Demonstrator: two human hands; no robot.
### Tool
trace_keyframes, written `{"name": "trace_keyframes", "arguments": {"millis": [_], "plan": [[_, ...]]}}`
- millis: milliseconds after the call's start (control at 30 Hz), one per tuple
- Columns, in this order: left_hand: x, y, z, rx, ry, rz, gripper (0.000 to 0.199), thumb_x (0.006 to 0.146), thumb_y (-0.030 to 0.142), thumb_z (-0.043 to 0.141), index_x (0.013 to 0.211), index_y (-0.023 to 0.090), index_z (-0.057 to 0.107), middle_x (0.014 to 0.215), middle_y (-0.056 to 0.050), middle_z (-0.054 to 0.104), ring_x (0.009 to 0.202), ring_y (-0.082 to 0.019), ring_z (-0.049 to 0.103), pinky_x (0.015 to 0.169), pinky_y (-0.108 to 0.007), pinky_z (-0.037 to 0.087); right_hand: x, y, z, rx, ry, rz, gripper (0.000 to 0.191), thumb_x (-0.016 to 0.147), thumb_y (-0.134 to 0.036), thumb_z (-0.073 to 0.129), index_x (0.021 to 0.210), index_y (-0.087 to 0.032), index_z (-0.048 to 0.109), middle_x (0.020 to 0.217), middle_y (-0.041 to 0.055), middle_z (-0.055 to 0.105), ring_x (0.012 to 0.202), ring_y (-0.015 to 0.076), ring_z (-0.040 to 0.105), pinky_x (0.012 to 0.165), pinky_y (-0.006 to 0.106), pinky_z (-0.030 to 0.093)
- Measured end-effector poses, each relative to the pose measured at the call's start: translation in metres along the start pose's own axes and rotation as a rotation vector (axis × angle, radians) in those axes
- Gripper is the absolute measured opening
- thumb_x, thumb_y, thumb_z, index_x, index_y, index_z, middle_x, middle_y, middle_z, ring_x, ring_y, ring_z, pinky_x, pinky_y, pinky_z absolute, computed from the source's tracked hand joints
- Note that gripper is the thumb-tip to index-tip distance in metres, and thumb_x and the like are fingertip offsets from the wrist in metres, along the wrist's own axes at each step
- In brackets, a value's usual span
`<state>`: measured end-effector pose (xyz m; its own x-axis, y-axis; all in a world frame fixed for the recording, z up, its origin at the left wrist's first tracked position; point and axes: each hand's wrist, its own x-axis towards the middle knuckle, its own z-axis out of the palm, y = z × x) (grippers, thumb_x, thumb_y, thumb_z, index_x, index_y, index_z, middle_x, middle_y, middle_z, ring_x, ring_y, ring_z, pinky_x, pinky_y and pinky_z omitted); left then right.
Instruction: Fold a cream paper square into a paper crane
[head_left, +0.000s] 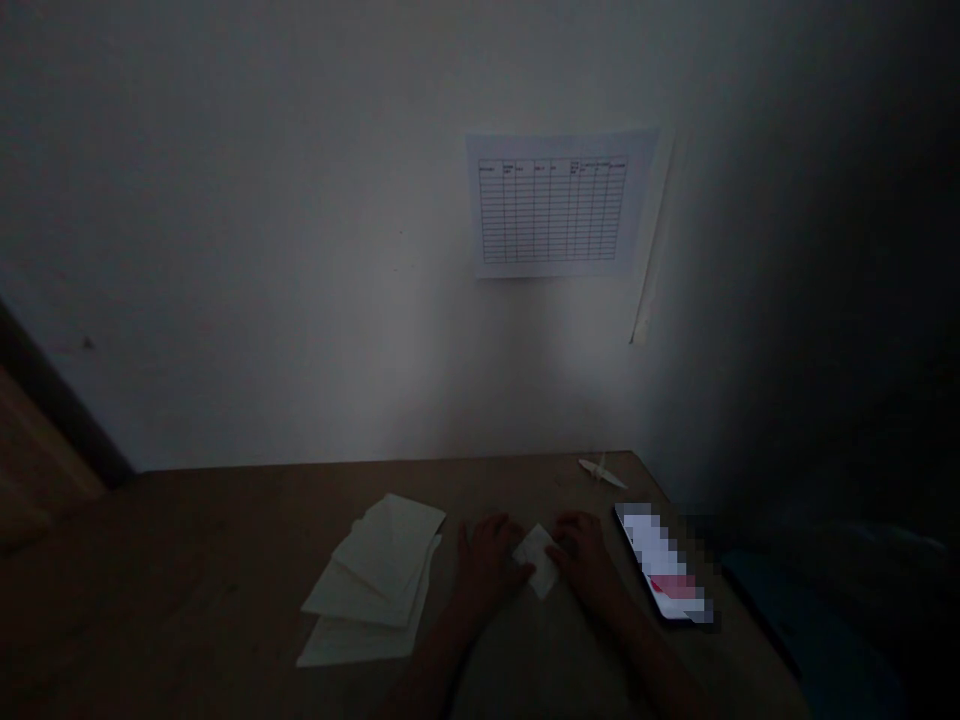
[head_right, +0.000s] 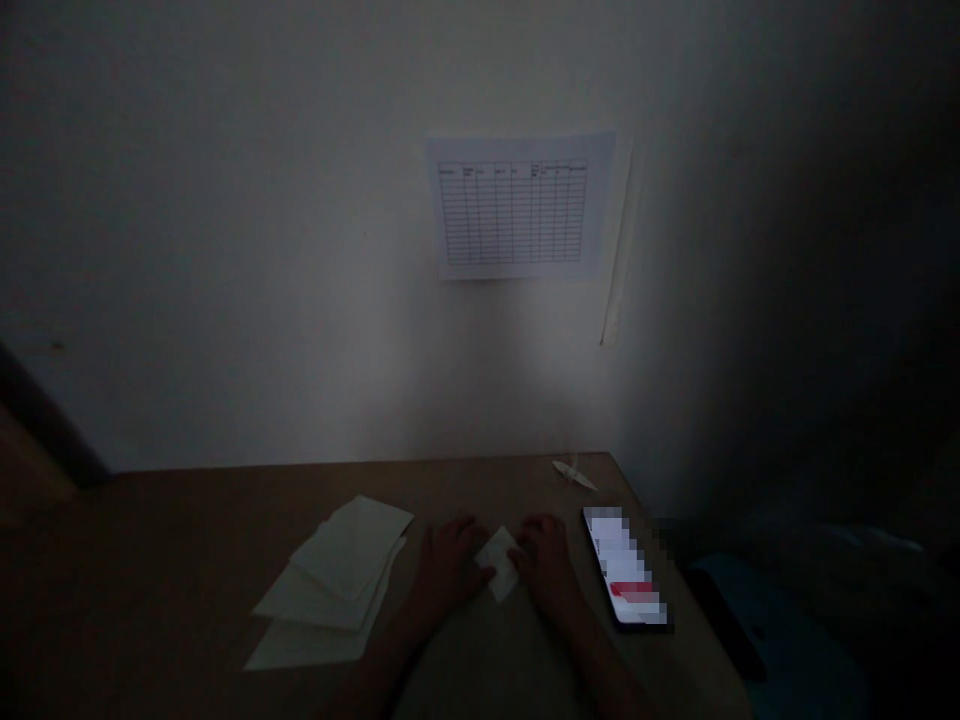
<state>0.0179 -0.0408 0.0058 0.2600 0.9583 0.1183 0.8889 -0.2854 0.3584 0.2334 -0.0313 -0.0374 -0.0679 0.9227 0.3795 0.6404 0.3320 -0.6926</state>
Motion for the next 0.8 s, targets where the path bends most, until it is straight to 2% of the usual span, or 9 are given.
{"name": "trace_keyframes", "arguments": {"millis": [133,267,367,467,667,700,800], "plan": [[0.000,-0.002,0.002,-0.012,0.002,-0.006,0.059,0.083,0.044,0.070,0.138,0.031,0.055,0.152,-0.010,0.052,0.144,-0.035,0.042,0.123,-0.066,0.010,0.002,0.000,-0.010,-0.024,0.074,0.026,0.020,0.092,-0.038,0.056,0.097,-0.024,0.068,0.117,0.0106,0.064,0.115,0.0290,0.056,0.101,0.044,0.045],[-0.001,-0.001,0.000,-0.017,-0.002,-0.007,0.060,0.084,0.045,0.069,0.140,0.029,0.054,0.153,-0.011,0.052,0.144,-0.035,0.043,0.123,-0.067,0.009,0.004,-0.001,-0.024,-0.101,0.165,0.047,0.026,0.096,-0.043,0.051,0.100,-0.024,0.068,0.111,0.0109,0.067,0.110,0.0300,0.059,0.099,0.044,0.044],[-0.002,0.001,-0.002,-0.016,-0.016,-0.015,0.060,0.085,0.046,0.068,0.141,0.028,0.054,0.153,-0.011,0.052,0.145,-0.035,0.042,0.124,-0.067,0.009,0.006,-0.002,-0.033,-0.173,0.214,-0.023,0.026,0.099,-0.037,0.047,0.096,-0.023,0.069,0.106,0.0109,0.070,0.107,0.0298,0.059,0.100,0.046,0.042],[-0.002,0.001,-0.002,-0.023,-0.008,-0.003,0.060,0.085,0.045,0.068,0.140,0.027,0.054,0.153,-0.011,0.052,0.144,-0.035,0.042,0.124,-0.067,0.008,0.004,-0.004,-0.038,-0.264,0.237,-0.119,0.026,0.099,-0.028,0.046,0.099,-0.022,0.071,0.106,0.0112,0.072,0.110,0.0303,0.058,0.104,0.049,0.039],[-0.001,-0.004,0.005,-0.020,0.029,0.016,0.061,0.086,0.046,0.069,0.142,0.028,0.054,0.152,-0.011,0.053,0.143,-0.034,0.043,0.124,-0.065,0.010,-0.002,-0.017,-0.030,-0.377,0.076,-0.208,0.021,0.096,-0.022,0.055,0.101,-0.026,0.074,0.117,0.0079,0.072,0.123,0.0292,0.055,0.113,0.051,0.031],[-0.001,-0.004,0.006,-0.016,0.026,0.015,0.062,0.086,0.047,0.069,0.142,0.028,0.053,0.152,-0.011,0.053,0.144,-0.034,0.043,0.124,-0.065,0.010,-0.002,-0.019,-0.028,-0.387,0.037,-0.210,0.019,0.096,-0.023,0.056,0.100,-0.026,0.075,0.116,0.0073,0.073,0.122,0.0288,0.057,0.115,0.052,0.029],[-0.001,-0.003,0.004,0.002,0.013,0.007,0.062,0.087,0.048,0.068,0.144,0.028,0.053,0.152,-0.010,0.053,0.143,-0.034,0.043,0.124,-0.065,0.011,-0.002,-0.020,-0.019,-0.382,-0.063,-0.197,0.019,0.096,-0.023,0.059,0.089,-0.025,0.076,0.104,0.0056,0.076,0.104,0.0254,0.066,0.118,0.054,0.027]]}}
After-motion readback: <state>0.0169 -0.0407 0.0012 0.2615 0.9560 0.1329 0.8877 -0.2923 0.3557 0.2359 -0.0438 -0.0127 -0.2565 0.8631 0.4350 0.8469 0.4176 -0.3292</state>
